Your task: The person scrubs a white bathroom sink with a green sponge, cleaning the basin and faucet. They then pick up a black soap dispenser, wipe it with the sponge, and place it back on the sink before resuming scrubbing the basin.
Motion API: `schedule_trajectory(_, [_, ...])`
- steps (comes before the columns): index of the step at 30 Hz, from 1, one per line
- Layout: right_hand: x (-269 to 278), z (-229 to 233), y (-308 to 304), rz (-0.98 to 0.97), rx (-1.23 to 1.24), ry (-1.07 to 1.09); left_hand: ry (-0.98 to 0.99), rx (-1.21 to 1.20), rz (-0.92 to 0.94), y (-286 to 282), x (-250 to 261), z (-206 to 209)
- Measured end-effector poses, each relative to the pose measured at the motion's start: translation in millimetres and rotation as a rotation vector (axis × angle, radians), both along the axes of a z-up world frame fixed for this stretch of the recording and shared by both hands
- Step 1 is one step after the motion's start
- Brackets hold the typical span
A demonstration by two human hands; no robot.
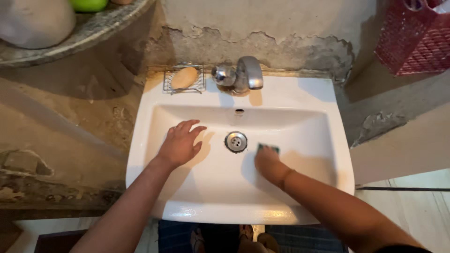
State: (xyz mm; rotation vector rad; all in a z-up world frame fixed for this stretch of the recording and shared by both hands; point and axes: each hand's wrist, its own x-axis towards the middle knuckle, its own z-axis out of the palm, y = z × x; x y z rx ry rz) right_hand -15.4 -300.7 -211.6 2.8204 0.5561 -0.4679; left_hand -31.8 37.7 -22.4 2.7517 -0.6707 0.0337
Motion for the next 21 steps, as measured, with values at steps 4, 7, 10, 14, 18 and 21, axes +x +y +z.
schedule_trajectory(4, [-40,2,60,0.152,0.117,0.087,0.014,0.015,0.022,7,-5,-1])
schedule_trajectory(7, [-21,-9,131,0.123,0.402,0.062,0.0,-0.024,0.019,11,-5,-2])
schedule_trajectory(10, [36,-12,131,0.015,0.497,-0.144,0.011,-0.003,0.042,16,1,-1])
schedule_trajectory(14, [45,-4,61,-0.024,0.152,-0.087,0.026,0.004,0.064,25,4,2])
schedule_trajectory(18, [-4,12,63,0.055,0.033,0.057,-0.012,0.02,0.103,34,7,5])
schedule_trajectory(21, [-28,9,146,0.155,0.237,0.085,-0.033,0.007,0.145,42,5,11])
